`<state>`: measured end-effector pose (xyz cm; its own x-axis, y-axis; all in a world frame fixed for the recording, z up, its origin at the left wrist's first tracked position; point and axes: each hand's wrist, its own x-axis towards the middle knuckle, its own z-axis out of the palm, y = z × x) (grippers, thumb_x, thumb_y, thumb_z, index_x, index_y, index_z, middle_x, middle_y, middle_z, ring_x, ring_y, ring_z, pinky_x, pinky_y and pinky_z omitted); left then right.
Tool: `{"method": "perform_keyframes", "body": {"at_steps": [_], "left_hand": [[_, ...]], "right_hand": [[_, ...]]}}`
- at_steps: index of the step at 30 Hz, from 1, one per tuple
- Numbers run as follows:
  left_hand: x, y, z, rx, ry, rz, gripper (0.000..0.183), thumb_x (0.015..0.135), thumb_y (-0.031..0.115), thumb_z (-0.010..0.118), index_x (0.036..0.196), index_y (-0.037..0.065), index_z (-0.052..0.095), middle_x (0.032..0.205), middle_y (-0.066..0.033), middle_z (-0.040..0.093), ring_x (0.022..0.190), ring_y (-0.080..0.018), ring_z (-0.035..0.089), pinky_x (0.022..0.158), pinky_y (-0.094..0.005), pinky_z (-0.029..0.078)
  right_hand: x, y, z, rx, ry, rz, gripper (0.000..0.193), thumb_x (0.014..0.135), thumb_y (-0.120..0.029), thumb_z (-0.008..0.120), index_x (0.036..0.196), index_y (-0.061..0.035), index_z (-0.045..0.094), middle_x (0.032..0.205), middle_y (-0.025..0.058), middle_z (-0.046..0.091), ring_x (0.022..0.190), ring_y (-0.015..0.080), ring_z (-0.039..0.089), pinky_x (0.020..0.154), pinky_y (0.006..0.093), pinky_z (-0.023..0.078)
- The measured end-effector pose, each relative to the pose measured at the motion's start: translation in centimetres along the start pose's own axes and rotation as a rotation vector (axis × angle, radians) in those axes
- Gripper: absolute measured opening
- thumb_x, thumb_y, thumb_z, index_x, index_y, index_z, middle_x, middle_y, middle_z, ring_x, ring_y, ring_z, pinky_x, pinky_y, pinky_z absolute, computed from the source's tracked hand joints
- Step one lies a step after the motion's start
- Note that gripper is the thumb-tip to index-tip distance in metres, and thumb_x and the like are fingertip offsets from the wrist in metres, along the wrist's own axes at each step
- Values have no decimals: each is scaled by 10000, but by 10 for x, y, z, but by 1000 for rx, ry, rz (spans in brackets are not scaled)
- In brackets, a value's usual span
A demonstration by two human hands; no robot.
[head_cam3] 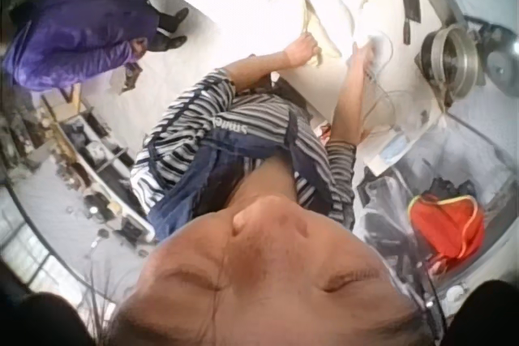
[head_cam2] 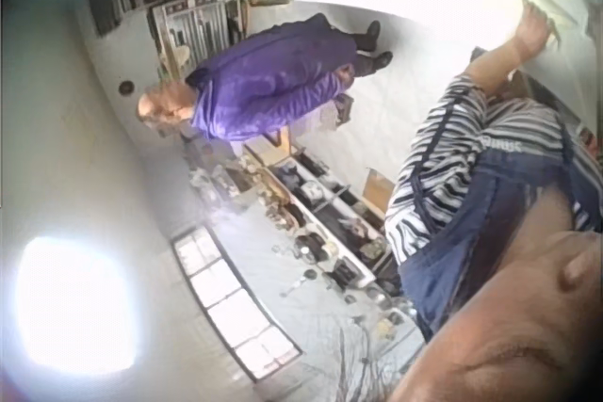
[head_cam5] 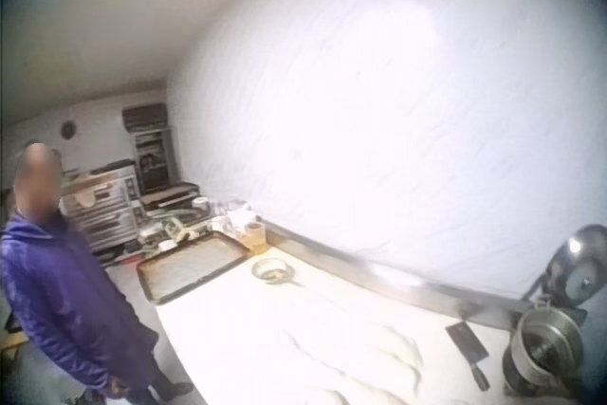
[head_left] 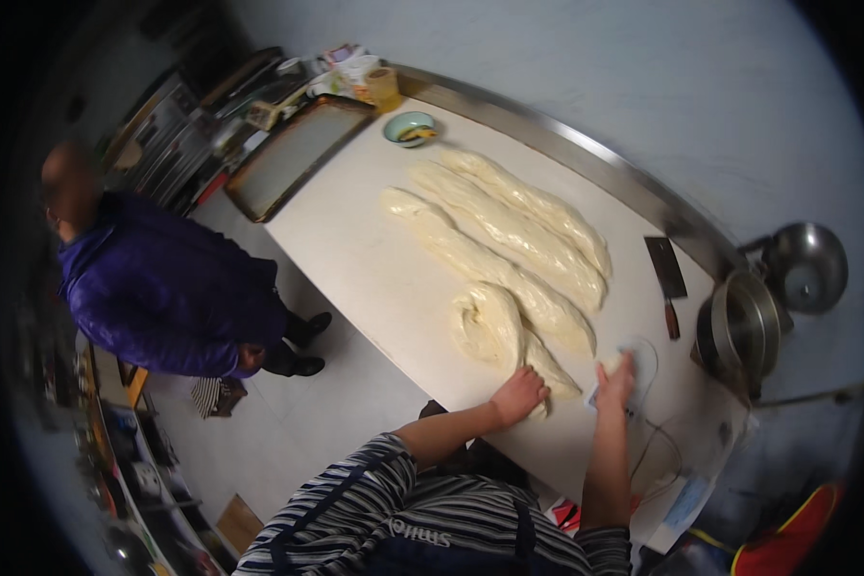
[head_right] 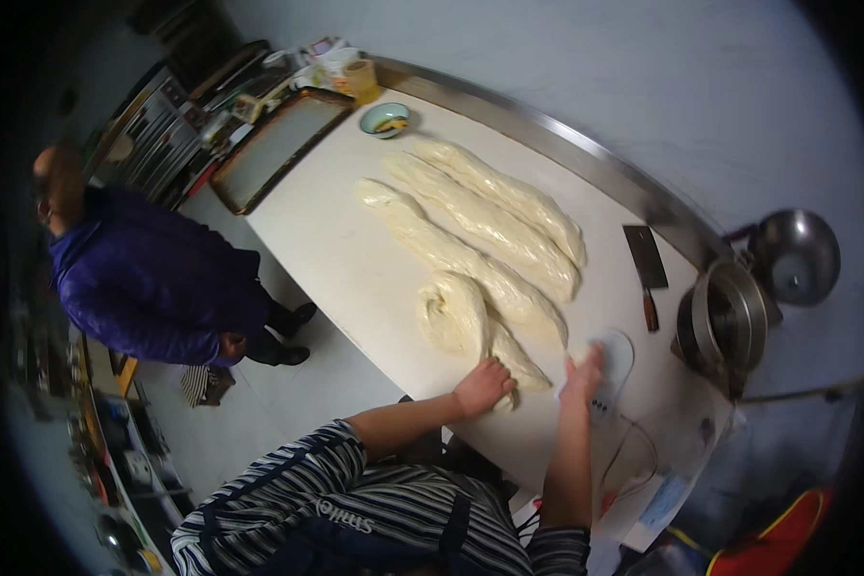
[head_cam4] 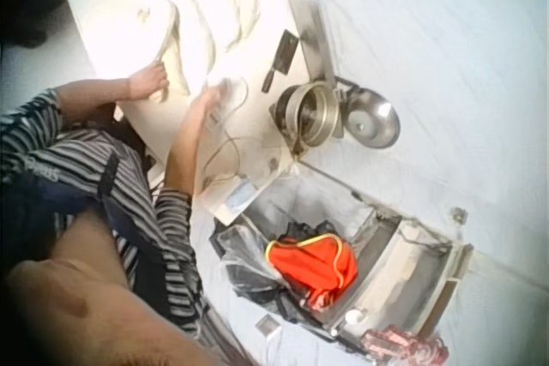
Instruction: The person brushes egg wash onto long strips of dough, then portions the dough into small pieces and weighs each piece on a digital scale. The person shapes the weighed pieces into small balls and places them on the table.
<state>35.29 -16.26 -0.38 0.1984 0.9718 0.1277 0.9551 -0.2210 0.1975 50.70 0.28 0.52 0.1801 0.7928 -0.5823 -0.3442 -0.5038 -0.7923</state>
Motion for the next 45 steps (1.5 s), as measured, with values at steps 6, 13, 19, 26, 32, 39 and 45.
{"method": "perform_keyframes", "body": {"at_steps": [6, 13, 19, 26, 32, 39, 45], "left_hand": [[3, 1, 10, 33, -270, -52, 325, 678, 161, 681, 997, 114, 639, 984, -120, 612, 1017, -293, 552, 915, -449, 398], [18, -5, -15, -471, -57, -154, 418, 714, 158, 661, 1105, 34, 584, 980, -169, 638, 959, -381, 575, 844, -471, 424], [41, -5, -22, -616, 8, -313, 426, 763, 217, 646, 1118, 1, 556, 957, -215, 649, 922, -400, 594, 826, -472, 433], [44, -13, -43, -697, 106, -558, 662, 698, 159, 800, 1261, 48, 471, 1039, -225, 643, 1009, -382, 611, 879, -418, 483], [39, -18, -36, -565, 53, -527, 648, 686, 207, 808, 1234, 44, 503, 1073, -250, 626, 998, -414, 597, 912, -443, 458], [17, -19, -38, -445, 87, -208, 530, 666, 160, 765, 1138, 25, 567, 1075, -188, 623, 1026, -374, 577, 907, -441, 448], [3, -43, -88, -834, 166, -463, 563, 740, 178, 799, 1219, 68, 523, 1101, -123, 621, 1041, -240, 600, 883, -354, 482]], "right_hand": [[-103, 8, 66, -191, -857, -497, 560, 959, -236, 584, 1438, -78, 338, 1362, 134, 490, 1192, 218, 535, 976, 345, 456], [-119, 35, 8, -699, -541, -704, 435, 928, -253, 572, 1311, -66, 489, 1387, 232, 445, 1291, 376, 424, 1069, 410, 352], [-109, 58, -5, -479, -569, -785, 406, 928, -158, 552, 1296, -3, 476, 1304, 200, 487, 1226, 357, 468, 1029, 385, 389], [-69, 36, -47, -681, -412, -595, 452, 914, -123, 570, 1342, -21, 468, 1374, 200, 475, 1292, 330, 438, 1055, 364, 364], [-76, 62, -37, -1307, -616, -950, 603, 797, -150, 682, 1348, -61, 456, 1411, 185, 430, 1287, 356, 407, 1088, 468, 293], [-71, 45, -37, -1268, -548, -1004, 525, 819, -182, 672, 1296, -44, 501, 1338, 179, 488, 1264, 359, 425, 1068, 458, 311], [-78, 53, -46, -713, -380, -606, 140, 898, -149, 626, 894, -9, 621, 755, 106, 579, 689, 190, 553, 660, 303, 457]]}}
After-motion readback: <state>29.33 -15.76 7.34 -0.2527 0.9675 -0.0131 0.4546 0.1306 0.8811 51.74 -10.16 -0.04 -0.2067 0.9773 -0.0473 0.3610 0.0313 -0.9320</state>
